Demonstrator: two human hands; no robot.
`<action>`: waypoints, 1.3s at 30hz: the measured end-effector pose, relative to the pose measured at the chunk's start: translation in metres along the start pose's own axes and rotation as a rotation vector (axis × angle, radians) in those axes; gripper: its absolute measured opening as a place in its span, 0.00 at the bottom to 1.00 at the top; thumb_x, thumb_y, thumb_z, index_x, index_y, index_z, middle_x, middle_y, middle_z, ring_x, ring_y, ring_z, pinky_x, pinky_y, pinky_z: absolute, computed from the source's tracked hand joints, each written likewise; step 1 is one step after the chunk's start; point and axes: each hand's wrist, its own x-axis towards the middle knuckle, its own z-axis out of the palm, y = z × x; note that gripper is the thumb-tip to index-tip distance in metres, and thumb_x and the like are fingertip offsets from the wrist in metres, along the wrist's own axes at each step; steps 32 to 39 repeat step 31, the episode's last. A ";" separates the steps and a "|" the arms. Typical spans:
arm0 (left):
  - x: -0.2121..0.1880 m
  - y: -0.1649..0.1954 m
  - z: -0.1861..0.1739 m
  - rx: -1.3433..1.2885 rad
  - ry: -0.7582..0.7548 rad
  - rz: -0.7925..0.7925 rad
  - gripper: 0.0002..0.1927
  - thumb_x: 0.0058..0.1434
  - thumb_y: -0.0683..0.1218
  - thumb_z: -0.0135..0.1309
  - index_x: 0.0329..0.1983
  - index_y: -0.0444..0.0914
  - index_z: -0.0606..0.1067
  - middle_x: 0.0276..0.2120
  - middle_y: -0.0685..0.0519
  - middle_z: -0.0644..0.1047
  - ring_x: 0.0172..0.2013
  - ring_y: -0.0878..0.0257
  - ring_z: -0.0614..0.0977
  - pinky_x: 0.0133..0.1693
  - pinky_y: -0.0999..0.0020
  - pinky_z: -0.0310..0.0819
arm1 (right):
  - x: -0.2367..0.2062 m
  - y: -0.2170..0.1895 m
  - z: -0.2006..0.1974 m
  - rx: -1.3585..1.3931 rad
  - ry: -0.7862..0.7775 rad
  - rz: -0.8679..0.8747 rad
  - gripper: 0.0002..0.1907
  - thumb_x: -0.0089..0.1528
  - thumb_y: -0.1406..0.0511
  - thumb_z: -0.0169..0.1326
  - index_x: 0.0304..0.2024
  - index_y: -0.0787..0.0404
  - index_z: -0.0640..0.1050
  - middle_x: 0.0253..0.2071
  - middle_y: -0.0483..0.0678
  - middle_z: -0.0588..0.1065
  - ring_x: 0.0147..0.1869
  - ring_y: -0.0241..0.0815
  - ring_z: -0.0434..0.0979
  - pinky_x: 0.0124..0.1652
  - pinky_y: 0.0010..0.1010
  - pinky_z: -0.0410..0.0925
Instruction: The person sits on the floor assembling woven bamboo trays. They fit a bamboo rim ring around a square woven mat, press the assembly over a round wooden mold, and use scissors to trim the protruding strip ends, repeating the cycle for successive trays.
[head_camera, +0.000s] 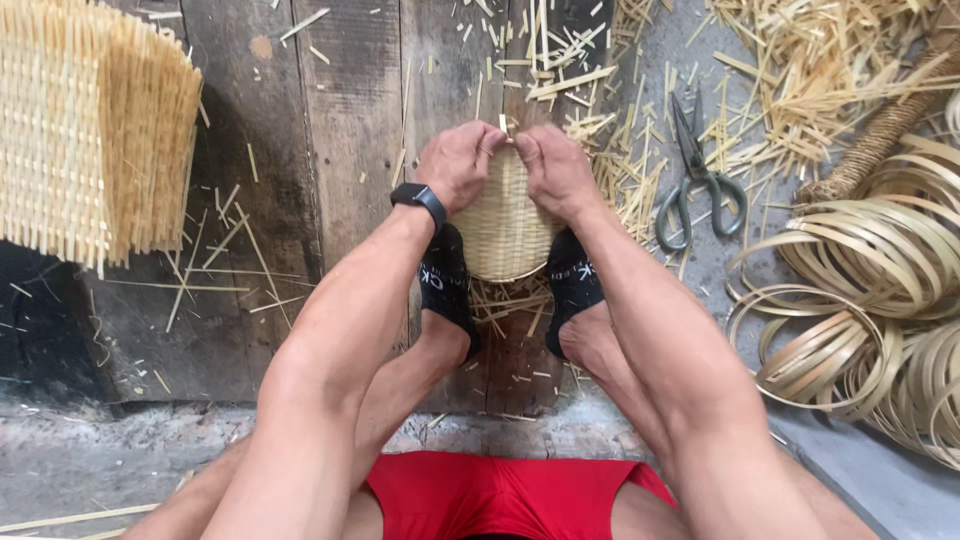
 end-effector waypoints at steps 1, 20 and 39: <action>0.001 -0.003 0.004 -0.044 -0.015 -0.061 0.15 0.72 0.55 0.49 0.44 0.40 0.80 0.36 0.45 0.81 0.39 0.50 0.82 0.42 0.57 0.75 | 0.000 0.006 0.004 0.070 -0.050 0.093 0.19 0.74 0.53 0.44 0.43 0.60 0.76 0.38 0.53 0.75 0.42 0.47 0.76 0.44 0.40 0.69; -0.063 0.072 -0.028 -0.048 0.163 0.434 0.16 0.51 0.38 0.69 0.37 0.39 0.73 0.35 0.52 0.76 0.36 0.59 0.78 0.39 0.64 0.74 | -0.172 -0.012 -0.265 -0.901 -0.387 0.201 0.21 0.69 0.51 0.46 0.45 0.59 0.81 0.45 0.55 0.79 0.51 0.53 0.80 0.53 0.46 0.72; -0.146 0.028 0.030 0.637 0.013 0.504 0.18 0.51 0.48 0.61 0.45 0.42 0.73 0.45 0.51 0.74 0.49 0.56 0.74 0.51 0.56 0.69 | -0.155 0.189 -0.112 -0.487 0.033 0.501 0.38 0.58 0.49 0.65 0.64 0.60 0.71 0.66 0.59 0.66 0.70 0.57 0.65 0.66 0.43 0.61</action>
